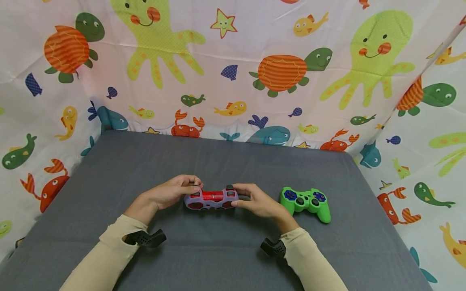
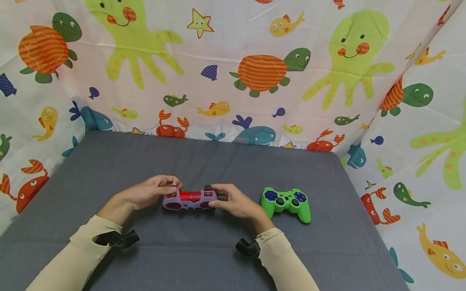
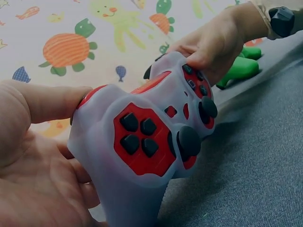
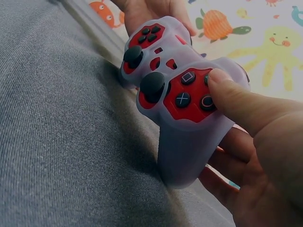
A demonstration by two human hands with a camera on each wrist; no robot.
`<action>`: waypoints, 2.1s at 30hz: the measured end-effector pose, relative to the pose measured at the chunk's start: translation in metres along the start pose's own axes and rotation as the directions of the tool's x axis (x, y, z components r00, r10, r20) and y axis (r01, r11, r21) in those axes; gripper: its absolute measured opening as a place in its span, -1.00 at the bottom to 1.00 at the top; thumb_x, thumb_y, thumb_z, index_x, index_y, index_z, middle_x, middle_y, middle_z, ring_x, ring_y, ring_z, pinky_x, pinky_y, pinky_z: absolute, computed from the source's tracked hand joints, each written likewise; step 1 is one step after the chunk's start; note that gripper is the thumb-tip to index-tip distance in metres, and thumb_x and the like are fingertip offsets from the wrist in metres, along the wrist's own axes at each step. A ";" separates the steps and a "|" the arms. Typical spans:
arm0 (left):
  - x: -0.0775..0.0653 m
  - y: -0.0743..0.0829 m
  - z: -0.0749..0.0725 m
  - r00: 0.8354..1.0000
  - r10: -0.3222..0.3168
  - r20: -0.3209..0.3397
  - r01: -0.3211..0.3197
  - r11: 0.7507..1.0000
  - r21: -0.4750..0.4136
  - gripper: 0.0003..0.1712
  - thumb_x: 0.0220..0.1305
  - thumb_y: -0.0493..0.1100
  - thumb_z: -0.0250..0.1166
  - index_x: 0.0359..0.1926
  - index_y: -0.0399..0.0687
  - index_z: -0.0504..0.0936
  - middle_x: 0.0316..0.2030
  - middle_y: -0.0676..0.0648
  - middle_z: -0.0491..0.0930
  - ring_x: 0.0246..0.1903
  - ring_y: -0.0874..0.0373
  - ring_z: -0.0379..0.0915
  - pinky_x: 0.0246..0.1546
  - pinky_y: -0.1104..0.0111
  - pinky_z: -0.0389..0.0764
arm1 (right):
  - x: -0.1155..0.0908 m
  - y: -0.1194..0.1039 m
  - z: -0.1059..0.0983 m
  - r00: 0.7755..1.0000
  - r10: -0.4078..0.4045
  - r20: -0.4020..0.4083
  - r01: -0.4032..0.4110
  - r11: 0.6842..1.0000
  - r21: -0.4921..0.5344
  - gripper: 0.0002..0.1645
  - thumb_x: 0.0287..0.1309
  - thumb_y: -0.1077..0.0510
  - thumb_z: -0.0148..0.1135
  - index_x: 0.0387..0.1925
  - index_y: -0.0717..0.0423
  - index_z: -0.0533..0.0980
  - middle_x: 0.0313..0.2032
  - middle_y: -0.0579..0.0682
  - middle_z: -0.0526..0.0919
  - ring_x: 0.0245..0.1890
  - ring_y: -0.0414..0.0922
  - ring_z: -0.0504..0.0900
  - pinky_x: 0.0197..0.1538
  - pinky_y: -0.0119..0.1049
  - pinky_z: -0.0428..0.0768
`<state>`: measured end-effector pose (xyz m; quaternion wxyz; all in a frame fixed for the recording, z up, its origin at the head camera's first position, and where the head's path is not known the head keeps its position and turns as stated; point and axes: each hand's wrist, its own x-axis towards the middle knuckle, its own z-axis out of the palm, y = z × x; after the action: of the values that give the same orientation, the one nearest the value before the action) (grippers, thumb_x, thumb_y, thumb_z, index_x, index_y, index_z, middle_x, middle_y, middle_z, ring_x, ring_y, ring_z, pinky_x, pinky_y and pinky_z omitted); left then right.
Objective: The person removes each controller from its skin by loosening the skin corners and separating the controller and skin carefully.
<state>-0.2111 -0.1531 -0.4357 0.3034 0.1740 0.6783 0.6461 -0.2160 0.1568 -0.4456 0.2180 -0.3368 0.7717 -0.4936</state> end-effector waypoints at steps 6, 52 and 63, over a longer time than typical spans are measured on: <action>0.000 0.002 0.000 1.000 0.023 -0.006 -0.023 1.000 -0.008 -0.93 0.48 -0.21 0.12 -0.22 -0.01 0.43 -0.15 0.05 0.44 0.05 0.10 0.29 0.23 0.08 0.13 | 0.000 0.000 -0.001 1.000 -0.020 -0.004 0.020 1.000 0.011 -0.46 0.37 0.18 0.25 0.32 0.21 0.45 0.16 0.18 0.64 0.10 -0.09 0.62 0.18 -0.19 0.60; -0.009 -0.001 -0.016 0.954 0.287 -0.090 -0.255 0.930 0.266 -0.70 0.30 -0.29 0.37 -0.40 -0.30 0.39 -0.26 -0.04 0.40 -0.28 0.15 0.46 -0.41 0.26 0.67 | 0.003 0.009 0.000 0.995 -0.061 -0.081 0.064 0.998 0.030 -0.49 0.43 0.21 0.16 0.36 0.22 0.42 0.10 0.23 0.64 -0.08 -0.24 0.63 0.03 -0.42 0.62; -0.008 -0.006 -0.021 0.951 0.309 -0.017 -0.284 0.893 0.349 -0.71 0.23 -0.30 0.44 -0.29 -0.19 0.42 -0.19 -0.11 0.36 -0.19 0.20 0.39 -0.26 0.38 0.56 | 0.003 0.010 0.000 0.993 -0.084 -0.086 0.087 0.996 0.027 -0.50 0.45 0.20 0.15 0.34 0.21 0.43 0.09 0.23 0.65 -0.09 -0.26 0.64 0.05 -0.43 0.62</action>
<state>-0.2175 -0.1755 -0.4410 0.1419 0.3023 0.7560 0.5630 -0.2210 0.1574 -0.4547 0.1687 -0.3447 0.7575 -0.5282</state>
